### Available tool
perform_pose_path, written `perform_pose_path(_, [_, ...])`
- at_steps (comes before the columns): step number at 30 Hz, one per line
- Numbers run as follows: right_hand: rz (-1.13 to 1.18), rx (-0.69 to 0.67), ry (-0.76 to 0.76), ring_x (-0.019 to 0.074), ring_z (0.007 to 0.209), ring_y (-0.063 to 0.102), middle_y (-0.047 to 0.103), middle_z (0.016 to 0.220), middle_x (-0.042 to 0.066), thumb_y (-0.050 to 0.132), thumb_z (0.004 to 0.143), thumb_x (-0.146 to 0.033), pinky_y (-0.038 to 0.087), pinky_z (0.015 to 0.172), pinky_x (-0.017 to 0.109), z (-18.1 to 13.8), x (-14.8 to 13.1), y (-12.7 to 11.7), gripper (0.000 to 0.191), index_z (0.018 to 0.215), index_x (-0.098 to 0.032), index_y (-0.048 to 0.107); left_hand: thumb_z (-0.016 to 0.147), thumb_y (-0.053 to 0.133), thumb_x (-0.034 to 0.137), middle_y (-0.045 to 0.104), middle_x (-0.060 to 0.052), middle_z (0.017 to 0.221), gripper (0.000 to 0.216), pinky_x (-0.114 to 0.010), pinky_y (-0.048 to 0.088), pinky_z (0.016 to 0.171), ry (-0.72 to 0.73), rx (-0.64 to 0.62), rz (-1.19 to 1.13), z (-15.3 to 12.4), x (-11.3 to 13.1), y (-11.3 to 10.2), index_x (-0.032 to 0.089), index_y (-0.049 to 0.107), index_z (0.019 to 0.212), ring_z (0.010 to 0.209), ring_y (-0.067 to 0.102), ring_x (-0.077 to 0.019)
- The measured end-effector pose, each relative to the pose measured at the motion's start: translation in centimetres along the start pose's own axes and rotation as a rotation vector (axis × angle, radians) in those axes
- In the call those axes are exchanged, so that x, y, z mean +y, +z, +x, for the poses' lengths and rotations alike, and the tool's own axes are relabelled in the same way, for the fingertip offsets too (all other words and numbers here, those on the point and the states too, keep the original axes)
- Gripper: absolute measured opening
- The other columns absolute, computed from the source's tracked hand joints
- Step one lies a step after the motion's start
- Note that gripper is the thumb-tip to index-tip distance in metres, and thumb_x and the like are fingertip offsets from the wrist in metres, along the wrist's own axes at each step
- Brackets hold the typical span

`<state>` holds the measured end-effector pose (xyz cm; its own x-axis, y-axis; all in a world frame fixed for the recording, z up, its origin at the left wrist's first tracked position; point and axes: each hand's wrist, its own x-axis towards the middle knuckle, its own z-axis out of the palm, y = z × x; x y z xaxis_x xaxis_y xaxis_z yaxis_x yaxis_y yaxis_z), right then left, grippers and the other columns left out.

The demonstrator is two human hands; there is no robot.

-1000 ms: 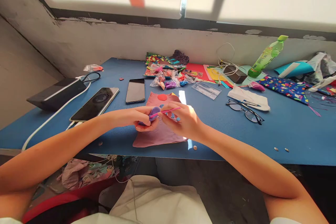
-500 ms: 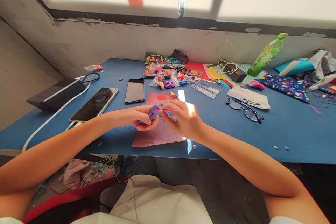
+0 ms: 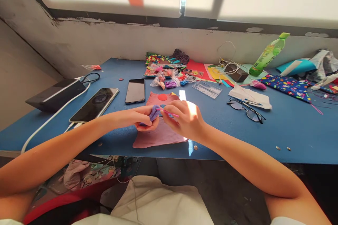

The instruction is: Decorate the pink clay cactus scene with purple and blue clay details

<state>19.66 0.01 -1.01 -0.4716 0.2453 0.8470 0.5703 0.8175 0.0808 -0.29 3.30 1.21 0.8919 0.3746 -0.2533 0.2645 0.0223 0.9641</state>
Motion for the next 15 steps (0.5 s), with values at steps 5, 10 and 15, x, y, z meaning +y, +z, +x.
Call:
perform_pose_path(5, [-0.015, 0.007, -0.009, 0.0113, 0.058, 0.059, 0.064, 0.066, 0.0, 0.06, 0.083, -0.011, 0.048, 0.053, 0.022, 0.18, 0.03, -0.14, 0.013, 0.084, -0.02, 0.051, 0.074, 0.044, 0.013, 0.042, 0.005, 0.059, 0.007, -0.024, 0.021, 0.047, 0.008, 0.076, 0.06, -0.12, 0.18, 0.36, 0.018, 0.04, 0.072, 0.049, 0.031, -0.0073])
perform_pose_path(10, [-0.032, 0.021, 0.007, 0.011, 0.058, 0.059, 0.065, 0.068, 0.0, 0.061, 0.082, -0.011, 0.048, 0.053, 0.022, 0.13, 0.14, -0.12, 0.014, 0.084, -0.021, 0.051, 0.087, 0.043, 0.027, 0.04, 0.005, 0.058, 0.019, -0.024, 0.023, 0.048, 0.042, 0.143, 0.125, 0.01, -0.07, 0.49, 0.018, 0.038, 0.071, 0.049, 0.031, -0.0071])
perform_pose_path(15, [-0.051, 0.043, 0.02, 0.0121, 0.058, 0.06, 0.066, 0.068, 0.004, 0.06, 0.082, -0.011, 0.049, 0.053, 0.023, -0.09, 0.48, 0.0, 0.011, 0.084, -0.019, 0.053, 0.091, 0.045, 0.041, 0.04, 0.008, 0.057, 0.021, -0.022, 0.024, 0.047, 0.083, 0.342, 0.17, 0.11, -0.54, 0.73, 0.021, 0.038, 0.088, 0.048, 0.03, -0.0068])
